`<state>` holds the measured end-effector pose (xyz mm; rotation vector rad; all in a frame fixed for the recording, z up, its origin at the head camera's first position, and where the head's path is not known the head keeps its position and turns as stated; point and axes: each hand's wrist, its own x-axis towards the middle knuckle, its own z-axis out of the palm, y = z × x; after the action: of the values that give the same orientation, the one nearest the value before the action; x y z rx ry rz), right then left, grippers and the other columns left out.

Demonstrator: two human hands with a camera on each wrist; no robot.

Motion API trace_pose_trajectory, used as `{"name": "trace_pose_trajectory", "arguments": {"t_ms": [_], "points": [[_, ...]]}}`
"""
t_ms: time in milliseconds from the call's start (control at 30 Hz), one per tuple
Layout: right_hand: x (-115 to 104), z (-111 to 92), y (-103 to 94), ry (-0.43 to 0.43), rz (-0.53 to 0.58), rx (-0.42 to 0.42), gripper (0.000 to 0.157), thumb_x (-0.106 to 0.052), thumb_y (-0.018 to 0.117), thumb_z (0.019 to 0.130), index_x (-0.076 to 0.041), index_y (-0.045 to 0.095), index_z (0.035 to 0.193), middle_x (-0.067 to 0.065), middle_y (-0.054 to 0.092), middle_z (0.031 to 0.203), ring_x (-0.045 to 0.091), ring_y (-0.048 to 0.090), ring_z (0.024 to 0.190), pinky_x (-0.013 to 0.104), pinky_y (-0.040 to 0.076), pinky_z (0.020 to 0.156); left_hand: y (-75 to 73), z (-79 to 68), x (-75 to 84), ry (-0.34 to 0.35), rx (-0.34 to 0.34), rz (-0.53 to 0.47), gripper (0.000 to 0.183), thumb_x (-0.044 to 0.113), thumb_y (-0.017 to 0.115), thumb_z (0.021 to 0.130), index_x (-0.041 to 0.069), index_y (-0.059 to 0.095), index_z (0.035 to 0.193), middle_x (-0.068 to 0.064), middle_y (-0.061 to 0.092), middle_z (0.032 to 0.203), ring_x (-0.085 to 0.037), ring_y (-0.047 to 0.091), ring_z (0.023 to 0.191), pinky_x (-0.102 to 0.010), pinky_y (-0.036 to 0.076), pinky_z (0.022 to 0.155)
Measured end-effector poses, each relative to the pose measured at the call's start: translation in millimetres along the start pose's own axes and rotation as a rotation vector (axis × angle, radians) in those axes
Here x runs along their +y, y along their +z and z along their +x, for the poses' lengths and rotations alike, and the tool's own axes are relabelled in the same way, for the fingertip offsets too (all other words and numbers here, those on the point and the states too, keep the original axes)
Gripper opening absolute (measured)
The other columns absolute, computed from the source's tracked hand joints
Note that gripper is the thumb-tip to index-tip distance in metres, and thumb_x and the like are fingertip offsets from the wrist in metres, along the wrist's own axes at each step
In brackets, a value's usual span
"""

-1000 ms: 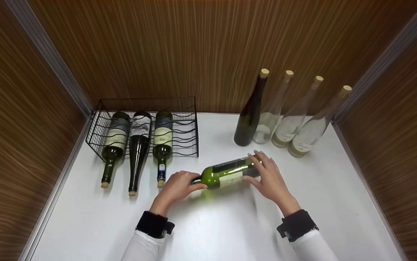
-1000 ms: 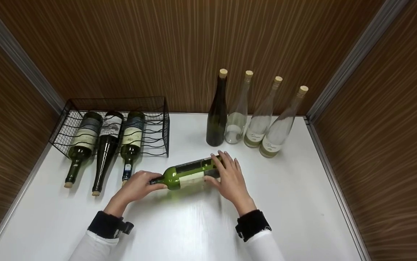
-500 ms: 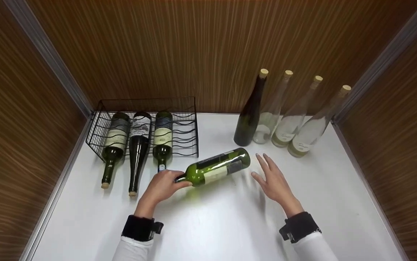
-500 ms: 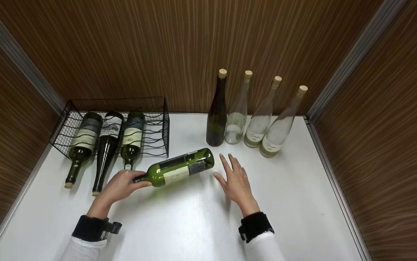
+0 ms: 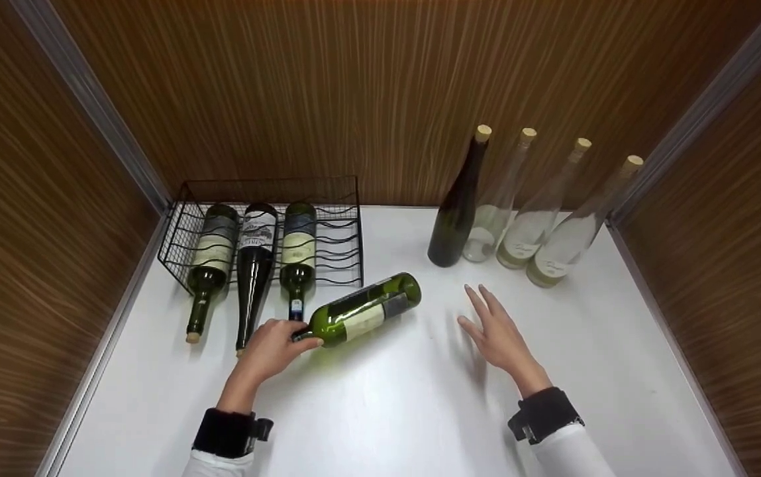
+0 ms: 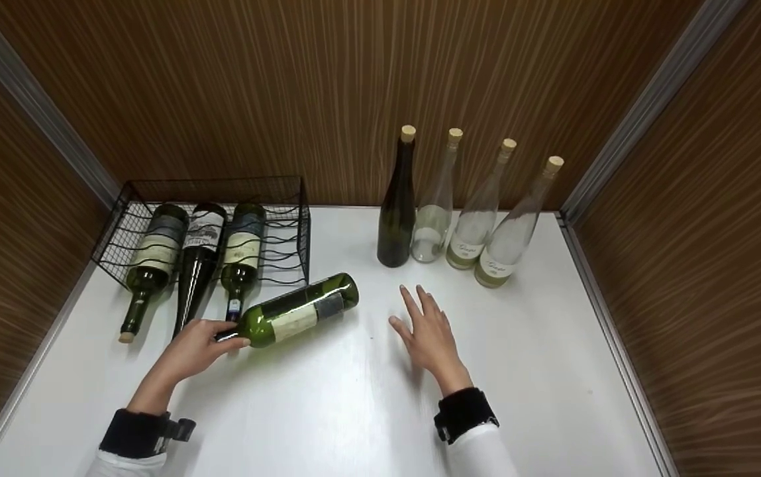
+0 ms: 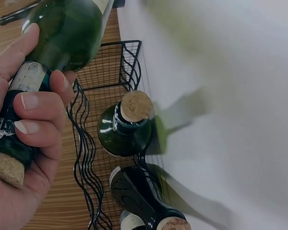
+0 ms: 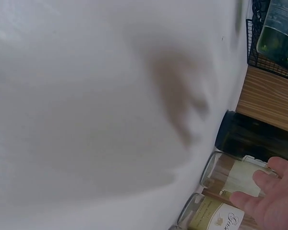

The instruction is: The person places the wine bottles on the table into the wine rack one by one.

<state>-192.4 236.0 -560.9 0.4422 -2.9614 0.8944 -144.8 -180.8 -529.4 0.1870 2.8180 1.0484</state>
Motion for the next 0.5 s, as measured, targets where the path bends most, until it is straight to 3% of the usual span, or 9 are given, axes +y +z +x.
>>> {"name": "trace_pose_trajectory", "arguments": {"t_ms": [133,233,333,400,467,500], "points": [[-1.0,-0.5,1.1,0.018,0.009,-0.031,0.065,-0.045,0.048,0.102,-0.017,0.026,0.157,0.022,0.02,0.158,0.045,0.025,0.141,0.06,0.024,0.11,0.0,-4.9,-2.0,-0.057,0.001,-0.01,0.062,0.048,0.073,0.085,0.0,0.065,0.124,-0.017,0.068,0.117,-0.027,0.068,0.089,-0.056,0.049,0.089],[-2.6,-0.5,1.8,0.027,0.018,-0.048,0.066,-0.047,0.047,0.102,-0.018,0.025,0.157,0.021,0.019,0.159,0.044,0.024,0.142,0.061,0.024,0.11,0.0,-9.5,-1.2,-0.082,0.014,-0.014,0.061,0.047,0.072,0.086,0.0,0.066,0.124,-0.016,0.068,0.117,-0.023,0.067,0.085,-0.056,0.05,0.086],[-4.0,-0.4,2.3,0.033,0.022,-0.055,0.066,-0.048,0.046,0.102,-0.018,0.025,0.157,0.021,0.018,0.159,0.044,0.023,0.142,0.061,0.023,0.11,-0.6,-14.8,0.9,-0.098,0.012,-0.035,0.061,0.045,0.072,0.088,-0.002,0.064,0.125,-0.012,0.07,0.084,-0.014,0.056,0.059,-0.042,0.052,0.065],[-4.4,-0.2,2.7,0.036,0.024,-0.058,0.066,-0.048,0.046,0.102,-0.019,0.025,0.157,0.02,0.018,0.159,0.043,0.022,0.142,0.06,0.023,0.11,-1.0,-18.8,2.6,-0.103,0.014,-0.038,0.06,0.043,0.071,0.088,-0.002,0.063,0.127,-0.003,0.055,0.059,-0.011,0.042,0.047,-0.035,0.044,0.052],[-4.8,0.1,3.1,0.037,0.025,-0.058,0.066,-0.048,0.046,0.102,-0.019,0.025,0.157,0.02,0.018,0.159,0.043,0.023,0.142,0.06,0.023,0.111,-1.3,-23.0,4.2,-0.103,0.017,-0.037,0.06,0.042,0.071,0.089,-0.002,0.062,0.129,0.002,0.038,0.048,-0.01,0.027,0.041,-0.034,0.039,0.052],[-5.1,0.2,3.2,0.037,0.027,-0.058,0.065,-0.047,0.046,0.102,-0.019,0.026,0.157,0.02,0.018,0.159,0.043,0.023,0.142,0.06,0.023,0.111,-1.3,-24.9,5.0,-0.099,0.03,-0.037,0.059,0.042,0.071,0.09,-0.002,0.062,0.128,0.002,0.044,0.05,-0.009,0.03,0.043,-0.034,0.039,0.055]]}}
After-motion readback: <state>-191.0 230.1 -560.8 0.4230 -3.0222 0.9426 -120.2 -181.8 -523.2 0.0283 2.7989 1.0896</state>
